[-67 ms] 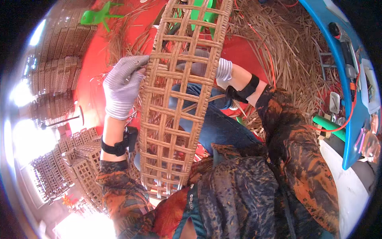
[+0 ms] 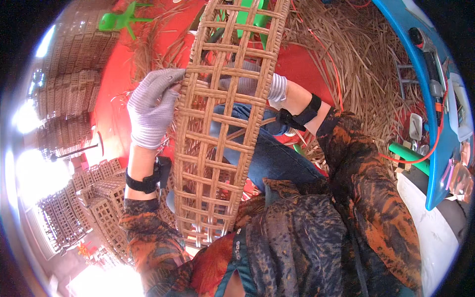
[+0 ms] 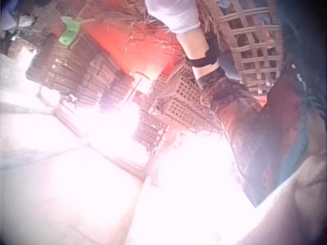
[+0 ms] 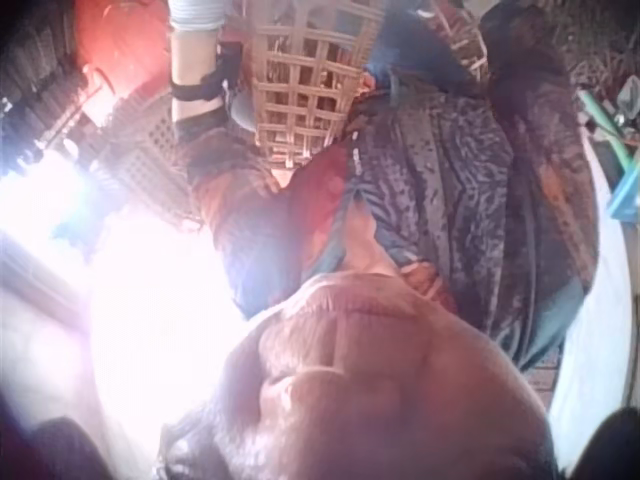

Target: Manually weaving strips of material into a wicker chair frame in a furniture manufacturing workshop.

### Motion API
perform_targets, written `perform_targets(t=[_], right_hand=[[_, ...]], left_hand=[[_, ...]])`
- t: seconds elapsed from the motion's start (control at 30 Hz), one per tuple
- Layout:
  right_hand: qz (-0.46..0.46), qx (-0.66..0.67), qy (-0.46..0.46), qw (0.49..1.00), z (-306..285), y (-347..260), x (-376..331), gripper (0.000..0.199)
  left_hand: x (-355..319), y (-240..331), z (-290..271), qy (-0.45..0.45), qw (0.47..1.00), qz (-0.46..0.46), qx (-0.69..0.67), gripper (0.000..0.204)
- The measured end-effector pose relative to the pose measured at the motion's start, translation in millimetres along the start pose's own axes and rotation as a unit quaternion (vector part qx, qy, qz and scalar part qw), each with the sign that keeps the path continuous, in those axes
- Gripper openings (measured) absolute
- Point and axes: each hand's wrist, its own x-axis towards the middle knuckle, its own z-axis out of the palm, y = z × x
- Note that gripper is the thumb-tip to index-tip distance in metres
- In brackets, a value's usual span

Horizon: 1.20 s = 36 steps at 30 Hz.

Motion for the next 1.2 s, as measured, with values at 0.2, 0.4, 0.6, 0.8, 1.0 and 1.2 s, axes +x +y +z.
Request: perform_targets(t=[0.2, 0.4, 0.6, 0.8, 1.0, 1.2], right_hand=[[0.030, 0.046, 0.029, 0.998, 7, -2, 1, 0.027], [0.048, 0.070, 0.042, 0.996, 17, -5, 3, 0.028], [0.054, 0.086, 0.055, 0.993, 23, -4, 4, 0.028], [0.051, 0.118, 0.060, 0.990, 31, -4, 7, 0.029], [0.066, 0.153, 0.080, 0.983, 32, -8, 1, 0.029], [0.092, 0.293, 0.127, 0.943, 24, -3, -4, 0.030]], left_hand=[[-3, 1, 6, 0.019, 0.998, 0.034, 0.050, 0.025], [-11, 1, 12, 0.037, 0.998, -0.011, -0.043, 0.028], [-6, 4, 9, 0.048, 0.997, -0.006, -0.060, 0.029], [-5, -5, 14, 0.052, 0.983, -0.103, -0.141, 0.021], [-3, 3, 20, 0.073, 0.937, -0.214, -0.268, 0.020], [-1, 16, 7, 0.031, 0.973, -0.171, -0.155, 0.021]])
